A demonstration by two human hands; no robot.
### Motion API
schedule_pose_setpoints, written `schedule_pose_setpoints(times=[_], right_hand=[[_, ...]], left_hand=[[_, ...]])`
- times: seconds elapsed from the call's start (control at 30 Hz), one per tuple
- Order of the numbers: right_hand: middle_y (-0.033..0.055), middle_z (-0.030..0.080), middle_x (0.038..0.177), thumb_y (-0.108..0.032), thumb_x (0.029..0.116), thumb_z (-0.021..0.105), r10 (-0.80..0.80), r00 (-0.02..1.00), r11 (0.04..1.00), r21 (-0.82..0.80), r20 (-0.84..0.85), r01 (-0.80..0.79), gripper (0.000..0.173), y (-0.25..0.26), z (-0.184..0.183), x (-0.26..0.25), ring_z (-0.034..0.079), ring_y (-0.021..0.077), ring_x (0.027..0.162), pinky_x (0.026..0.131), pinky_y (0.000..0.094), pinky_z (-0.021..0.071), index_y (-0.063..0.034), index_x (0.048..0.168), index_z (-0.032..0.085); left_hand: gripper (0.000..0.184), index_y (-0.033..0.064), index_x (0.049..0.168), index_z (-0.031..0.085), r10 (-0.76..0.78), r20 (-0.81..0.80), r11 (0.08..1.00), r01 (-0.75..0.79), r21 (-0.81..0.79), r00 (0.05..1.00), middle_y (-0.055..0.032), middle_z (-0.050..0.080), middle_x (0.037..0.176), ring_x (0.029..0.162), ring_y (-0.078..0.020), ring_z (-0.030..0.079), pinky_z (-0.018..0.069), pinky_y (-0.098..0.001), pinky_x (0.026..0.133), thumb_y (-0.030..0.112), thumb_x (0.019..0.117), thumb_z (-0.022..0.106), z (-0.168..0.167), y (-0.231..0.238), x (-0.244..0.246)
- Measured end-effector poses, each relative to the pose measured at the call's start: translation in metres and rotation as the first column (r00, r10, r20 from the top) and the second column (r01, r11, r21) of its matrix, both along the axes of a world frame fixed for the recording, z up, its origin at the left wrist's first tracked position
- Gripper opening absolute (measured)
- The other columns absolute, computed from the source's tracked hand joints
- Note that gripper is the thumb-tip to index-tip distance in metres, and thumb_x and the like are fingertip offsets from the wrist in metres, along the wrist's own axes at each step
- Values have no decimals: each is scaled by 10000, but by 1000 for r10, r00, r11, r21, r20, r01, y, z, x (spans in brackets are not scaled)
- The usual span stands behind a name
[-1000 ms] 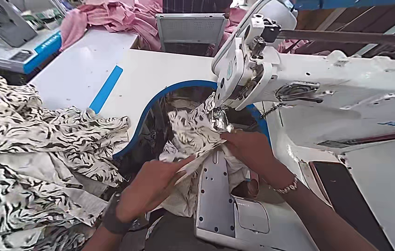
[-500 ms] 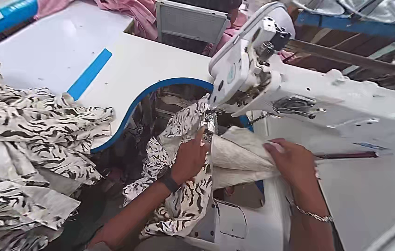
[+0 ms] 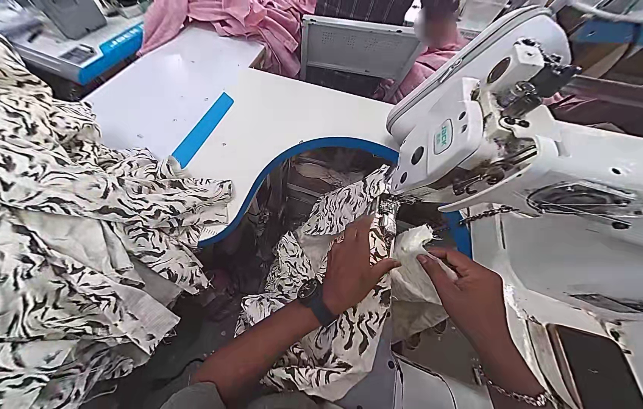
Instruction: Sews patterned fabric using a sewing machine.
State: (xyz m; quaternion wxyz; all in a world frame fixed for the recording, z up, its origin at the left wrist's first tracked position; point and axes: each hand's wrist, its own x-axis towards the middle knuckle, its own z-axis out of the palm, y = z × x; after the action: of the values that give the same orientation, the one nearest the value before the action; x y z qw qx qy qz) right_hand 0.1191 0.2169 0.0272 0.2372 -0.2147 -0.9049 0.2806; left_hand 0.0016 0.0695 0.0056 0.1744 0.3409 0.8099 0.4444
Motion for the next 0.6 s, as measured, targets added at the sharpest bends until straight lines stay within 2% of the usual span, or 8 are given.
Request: schedule_pose_setpoints(times=[0.07, 0.13, 0.2, 0.27, 0.37, 0.4, 0.5, 0.6], right_hand=[[110, 752, 939, -218, 935, 607, 17, 999, 999, -40, -50, -19, 267, 2, -2, -5, 689, 66, 855, 790, 235, 539, -3, 1009, 747], [126, 760, 1097, -194, 939, 611, 76, 995, 992, -91, -71, -82, 269, 6, -5, -3, 710, 90, 1019, 911, 253, 552, 15, 1041, 747], [130, 734, 1218, -179, 952, 612, 124, 990, 981, -139, -63, -132, 241, 3, -11, 5, 696, 145, 1140, 977, 330, 554, 11, 1009, 749], [110, 714, 1278, -156, 946, 603, 178, 981, 968, -164, -78, -189, 205, -1, -13, 0, 691, 127, 1141, 961, 329, 555, -9, 964, 746], [110, 686, 1332, -137, 937, 593, 219, 972, 951, -203, -84, -232, 194, -8, -14, -4, 688, 90, 1110, 938, 292, 547, -14, 933, 743], [106, 676, 1350, -140, 937, 592, 222, 971, 947, -220, -89, -236, 187, -9, -14, -4, 678, 75, 1130, 948, 275, 542, -22, 911, 735], [134, 631, 1406, -115, 929, 598, 200, 967, 926, -292, -160, -240, 152, -14, -13, -4, 629, 64, 1224, 993, 245, 519, -10, 893, 703], [162, 619, 1408, -133, 936, 640, 70, 967, 962, -238, -246, -131, 147, -20, -16, -6, 632, 128, 1228, 984, 299, 531, -10, 929, 720]], left_hand=[[529, 22, 1441, 541, -61, -67, 998, 61, -4, 996, -266, 522, 1447, 950, -355, 702, 574, -484, 788, 353, 1030, 586, -1, -5, -4], [384, 68, 1399, 614, -123, -154, 992, 120, -31, 980, -287, 514, 1454, 1014, -391, 701, 583, -509, 829, 216, 1071, 477, -4, -9, -5], [380, 74, 1407, 610, -198, -229, 980, 199, -20, 953, -287, 441, 1527, 1221, -420, 617, 542, -541, 965, 121, 1057, 471, -15, -14, -1], [415, 44, 1448, 563, -248, -278, 968, 251, -24, 928, -215, 373, 1615, 1386, -371, 514, 479, -521, 1076, 77, 1044, 476, -16, -15, -7], [477, -9, 1510, 447, -265, -319, 963, 264, -48, 910, -156, 423, 1604, 1378, -304, 540, 453, -502, 1101, 187, 1076, 452, -18, -14, -13], [472, -18, 1481, 474, -264, -349, 963, 265, -45, 899, -158, 446, 1588, 1384, -304, 532, 429, -531, 1108, 219, 1073, 463, -21, -12, -15], [416, 9, 1382, 591, -261, -431, 963, 261, -62, 864, -152, 455, 1582, 1489, -329, 395, 303, -617, 1170, 252, 1067, 470, -22, -10, -17], [355, 5, 1349, 631, -190, -327, 977, 212, 32, 926, -170, 523, 1522, 1434, -333, 474, 357, -610, 1143, 117, 1059, 462, -16, -9, -8]])
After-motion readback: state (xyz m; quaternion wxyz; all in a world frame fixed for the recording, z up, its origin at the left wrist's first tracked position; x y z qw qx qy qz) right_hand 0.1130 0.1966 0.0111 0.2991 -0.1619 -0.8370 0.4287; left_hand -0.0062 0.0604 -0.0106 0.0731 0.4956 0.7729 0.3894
